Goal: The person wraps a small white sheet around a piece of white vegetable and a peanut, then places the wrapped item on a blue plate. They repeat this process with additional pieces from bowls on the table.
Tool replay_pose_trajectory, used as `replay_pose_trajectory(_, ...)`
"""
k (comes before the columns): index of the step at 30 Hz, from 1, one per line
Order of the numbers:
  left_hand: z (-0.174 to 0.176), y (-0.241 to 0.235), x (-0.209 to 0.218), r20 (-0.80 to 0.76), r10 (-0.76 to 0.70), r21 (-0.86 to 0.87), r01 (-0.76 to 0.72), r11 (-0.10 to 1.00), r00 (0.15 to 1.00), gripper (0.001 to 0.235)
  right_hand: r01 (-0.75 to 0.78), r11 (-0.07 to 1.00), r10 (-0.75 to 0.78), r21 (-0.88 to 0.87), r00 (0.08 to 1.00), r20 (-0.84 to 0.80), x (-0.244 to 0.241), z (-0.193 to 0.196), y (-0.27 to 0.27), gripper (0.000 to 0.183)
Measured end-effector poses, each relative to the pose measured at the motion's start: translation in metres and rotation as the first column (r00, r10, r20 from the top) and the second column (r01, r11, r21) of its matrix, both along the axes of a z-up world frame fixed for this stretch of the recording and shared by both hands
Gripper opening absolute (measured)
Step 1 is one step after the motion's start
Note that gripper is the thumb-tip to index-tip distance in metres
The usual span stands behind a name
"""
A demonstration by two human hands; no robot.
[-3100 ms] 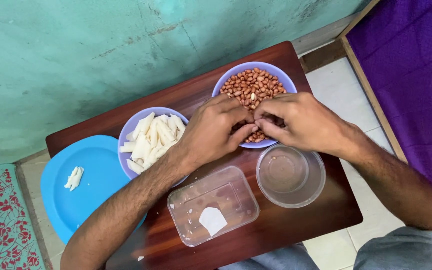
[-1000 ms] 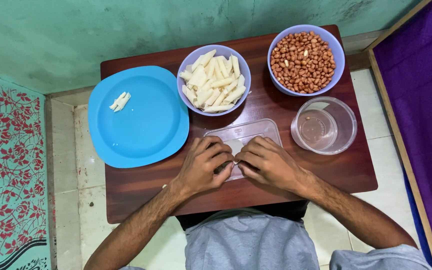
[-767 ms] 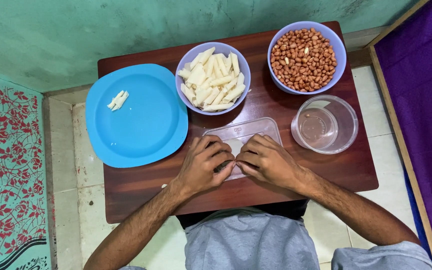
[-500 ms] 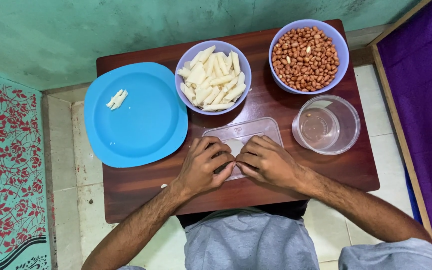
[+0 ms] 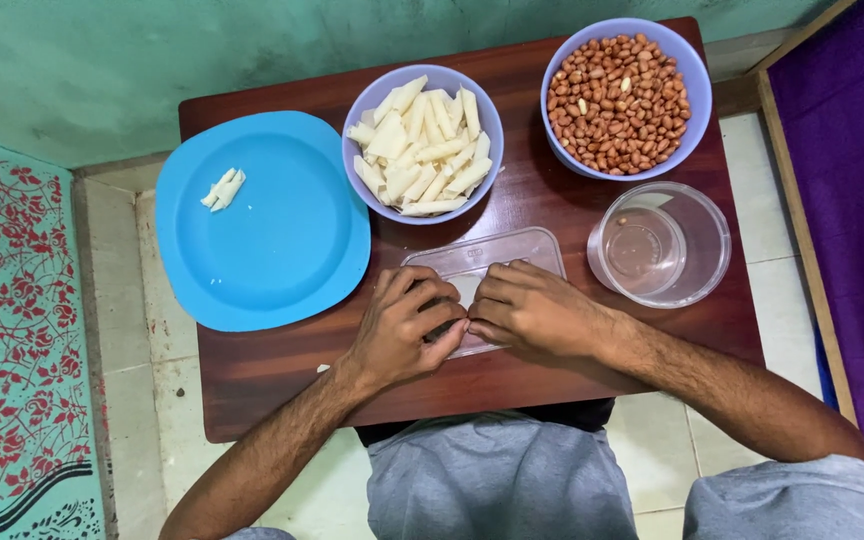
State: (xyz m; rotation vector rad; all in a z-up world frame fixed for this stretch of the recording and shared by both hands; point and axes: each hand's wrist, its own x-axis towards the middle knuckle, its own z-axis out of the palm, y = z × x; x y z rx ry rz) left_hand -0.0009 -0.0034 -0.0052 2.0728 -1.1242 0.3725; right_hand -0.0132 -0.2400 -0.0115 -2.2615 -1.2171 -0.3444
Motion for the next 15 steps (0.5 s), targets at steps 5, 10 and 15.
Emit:
replay_pose_trajectory(5, -0.003, 0.001, 0.002, -0.016, -0.001, -0.025, 0.001, 1.0, 1.0, 0.006, -0.017, 1.0, 0.015, 0.022, 0.993, 0.115, 0.001, 0.003, 0.005, 0.025)
replay_pose_trajectory(10, -0.006, 0.002, 0.002, -0.009, 0.002, -0.037, -0.002, 0.999, 1.0, 0.006, -0.037, 0.998, 0.027, 0.05, 0.983, 0.181, 0.0, -0.003, 0.005, 0.024)
replay_pose_trajectory(15, -0.005, 0.002, 0.002, -0.006, 0.003, -0.038, -0.004, 0.999, 1.0, 0.006, -0.048, 0.998, 0.031, 0.051, 0.958, 0.287, 0.001, 0.001, 0.009, 0.018)
